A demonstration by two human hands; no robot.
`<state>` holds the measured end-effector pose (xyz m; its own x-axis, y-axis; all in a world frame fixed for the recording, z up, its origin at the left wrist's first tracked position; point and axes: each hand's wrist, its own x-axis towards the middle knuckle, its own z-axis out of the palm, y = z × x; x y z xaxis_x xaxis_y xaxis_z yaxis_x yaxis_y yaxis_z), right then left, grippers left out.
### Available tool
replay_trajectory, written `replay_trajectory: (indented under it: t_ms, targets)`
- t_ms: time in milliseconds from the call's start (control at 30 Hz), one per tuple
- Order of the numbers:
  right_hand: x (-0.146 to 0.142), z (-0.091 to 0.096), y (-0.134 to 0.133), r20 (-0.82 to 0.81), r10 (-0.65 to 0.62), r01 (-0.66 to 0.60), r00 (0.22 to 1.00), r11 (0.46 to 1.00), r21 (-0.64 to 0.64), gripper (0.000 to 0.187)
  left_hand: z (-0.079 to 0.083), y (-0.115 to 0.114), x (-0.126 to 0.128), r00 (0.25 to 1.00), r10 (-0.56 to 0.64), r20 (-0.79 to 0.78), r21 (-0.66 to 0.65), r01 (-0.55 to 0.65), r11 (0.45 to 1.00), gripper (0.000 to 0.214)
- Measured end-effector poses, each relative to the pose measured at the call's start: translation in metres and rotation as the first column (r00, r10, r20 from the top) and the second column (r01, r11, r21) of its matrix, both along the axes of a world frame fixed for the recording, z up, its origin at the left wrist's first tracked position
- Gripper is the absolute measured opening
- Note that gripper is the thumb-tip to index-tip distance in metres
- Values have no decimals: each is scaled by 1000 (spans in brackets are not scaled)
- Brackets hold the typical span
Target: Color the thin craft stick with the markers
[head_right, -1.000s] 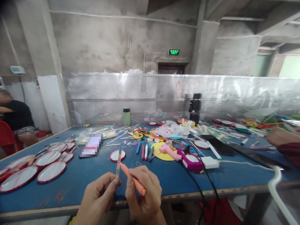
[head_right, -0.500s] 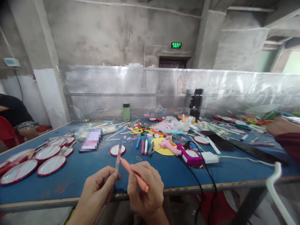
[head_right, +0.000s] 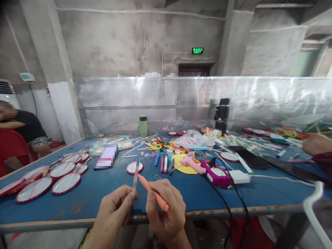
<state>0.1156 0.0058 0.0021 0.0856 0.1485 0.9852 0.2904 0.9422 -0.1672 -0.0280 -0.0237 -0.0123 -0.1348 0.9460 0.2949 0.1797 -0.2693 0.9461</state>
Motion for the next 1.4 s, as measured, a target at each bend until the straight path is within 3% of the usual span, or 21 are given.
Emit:
replay_trajectory:
  t_ms: [467, 1400]
  targets:
    - [1, -2, 2, 1, 45, -45, 999, 998, -32, 27, -5, 4, -5, 997, -69, -46, -15, 69, 998, 42]
    - [1, 1, 0, 14, 23, -23, 1000, 1000, 4, 29, -2, 2, -5, 998, -49, -44, 15, 50, 999, 37]
